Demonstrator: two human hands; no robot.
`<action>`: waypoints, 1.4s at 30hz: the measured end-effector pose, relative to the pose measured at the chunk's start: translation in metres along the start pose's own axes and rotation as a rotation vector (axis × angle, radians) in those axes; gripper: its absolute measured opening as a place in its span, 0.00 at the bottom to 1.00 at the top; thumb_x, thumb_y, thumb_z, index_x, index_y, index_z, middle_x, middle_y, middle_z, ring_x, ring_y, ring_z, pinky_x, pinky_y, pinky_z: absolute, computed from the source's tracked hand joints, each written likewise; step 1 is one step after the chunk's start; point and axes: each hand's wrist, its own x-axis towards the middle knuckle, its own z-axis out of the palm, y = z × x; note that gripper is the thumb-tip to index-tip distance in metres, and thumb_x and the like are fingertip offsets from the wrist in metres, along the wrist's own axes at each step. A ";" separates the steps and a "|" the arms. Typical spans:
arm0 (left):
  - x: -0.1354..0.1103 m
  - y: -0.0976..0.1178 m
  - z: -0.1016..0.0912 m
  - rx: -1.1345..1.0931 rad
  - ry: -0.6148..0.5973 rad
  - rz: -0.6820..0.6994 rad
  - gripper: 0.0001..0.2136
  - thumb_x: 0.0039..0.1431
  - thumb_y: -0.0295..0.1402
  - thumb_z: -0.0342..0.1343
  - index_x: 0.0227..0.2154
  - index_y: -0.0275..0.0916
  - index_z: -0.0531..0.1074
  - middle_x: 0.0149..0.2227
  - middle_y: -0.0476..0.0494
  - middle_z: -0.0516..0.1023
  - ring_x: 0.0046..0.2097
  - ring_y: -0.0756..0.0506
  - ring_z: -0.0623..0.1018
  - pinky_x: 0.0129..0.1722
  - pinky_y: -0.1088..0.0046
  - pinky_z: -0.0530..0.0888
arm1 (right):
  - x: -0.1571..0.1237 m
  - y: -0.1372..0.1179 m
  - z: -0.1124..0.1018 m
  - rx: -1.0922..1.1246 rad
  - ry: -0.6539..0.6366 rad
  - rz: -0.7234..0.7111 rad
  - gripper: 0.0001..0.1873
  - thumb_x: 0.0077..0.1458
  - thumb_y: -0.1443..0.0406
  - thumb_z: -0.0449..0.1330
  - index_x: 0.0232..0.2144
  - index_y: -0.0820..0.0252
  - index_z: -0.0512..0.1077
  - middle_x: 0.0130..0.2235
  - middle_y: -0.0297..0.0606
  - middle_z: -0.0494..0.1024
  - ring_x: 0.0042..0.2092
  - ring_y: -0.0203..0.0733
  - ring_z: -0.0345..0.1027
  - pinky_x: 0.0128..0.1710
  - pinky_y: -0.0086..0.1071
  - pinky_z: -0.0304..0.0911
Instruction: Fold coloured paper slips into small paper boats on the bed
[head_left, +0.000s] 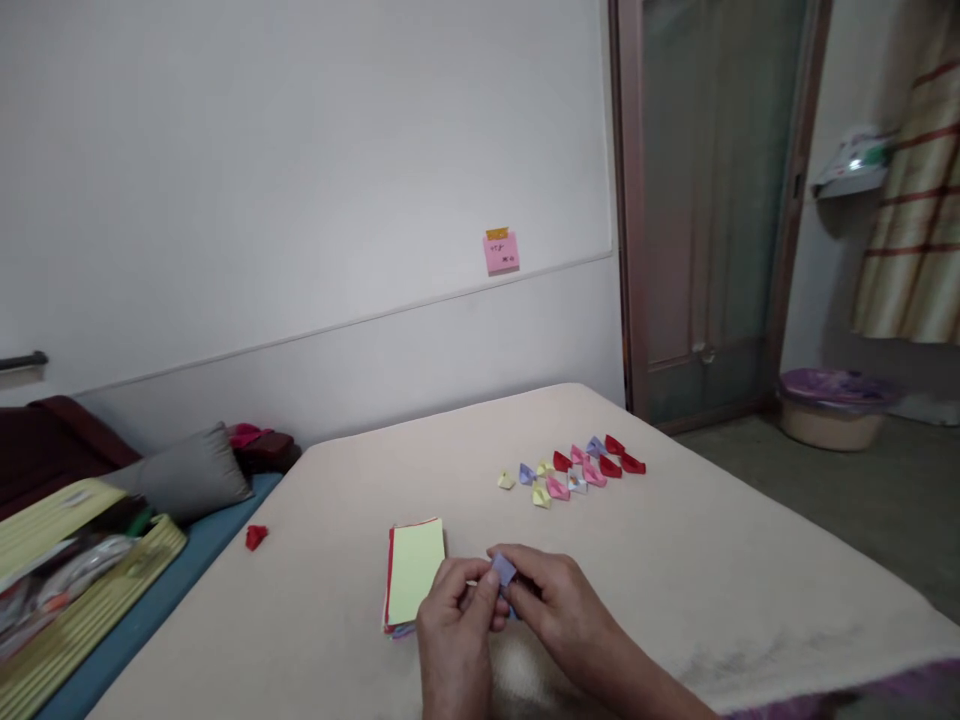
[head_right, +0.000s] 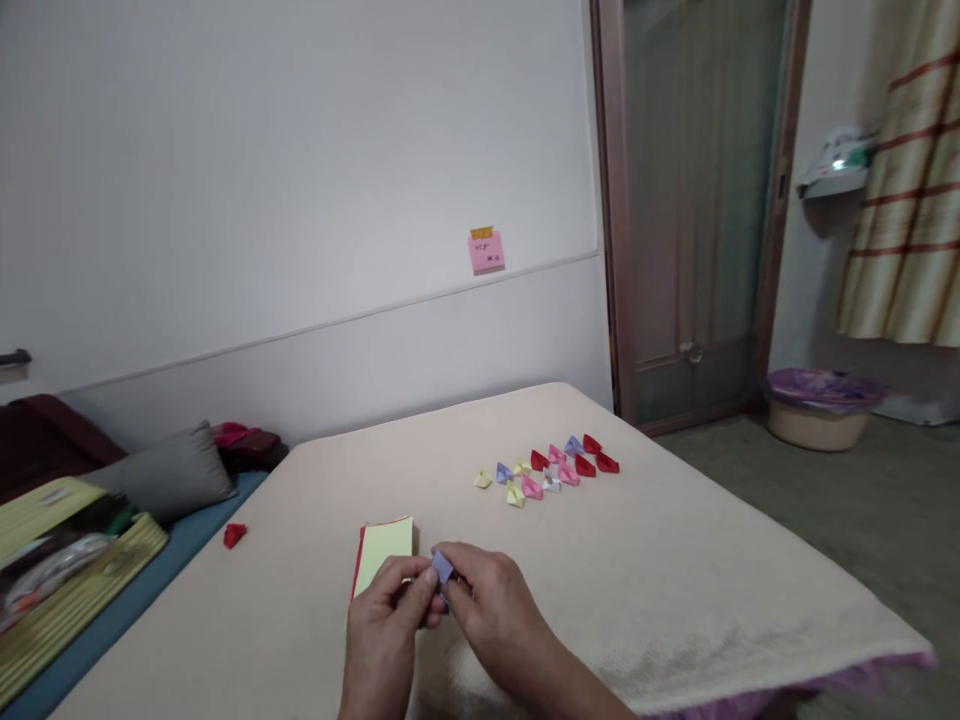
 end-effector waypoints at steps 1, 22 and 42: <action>0.001 -0.002 0.001 -0.015 -0.004 -0.030 0.09 0.48 0.37 0.60 0.26 0.34 0.75 0.25 0.47 0.72 0.25 0.50 0.73 0.24 0.78 0.71 | 0.000 0.000 0.000 0.043 -0.004 0.015 0.08 0.53 0.73 0.51 0.25 0.61 0.67 0.25 0.30 0.69 0.28 0.33 0.60 0.28 0.25 0.53; -0.003 0.010 0.006 -0.451 -0.093 -0.315 0.09 0.44 0.31 0.64 0.29 0.34 0.73 0.21 0.52 0.72 0.22 0.56 0.70 0.22 0.85 0.68 | 0.006 0.005 -0.033 0.282 0.023 0.015 0.10 0.53 0.67 0.55 0.25 0.62 0.75 0.31 0.37 0.72 0.35 0.38 0.64 0.36 0.30 0.58; -0.006 0.014 -0.003 -0.581 -0.298 -0.347 0.06 0.53 0.30 0.59 0.26 0.31 0.71 0.24 0.48 0.72 0.23 0.57 0.68 0.23 0.84 0.66 | 0.007 0.004 -0.026 0.488 -0.100 0.218 0.08 0.50 0.66 0.55 0.28 0.64 0.74 0.20 0.31 0.67 0.24 0.32 0.58 0.22 0.25 0.51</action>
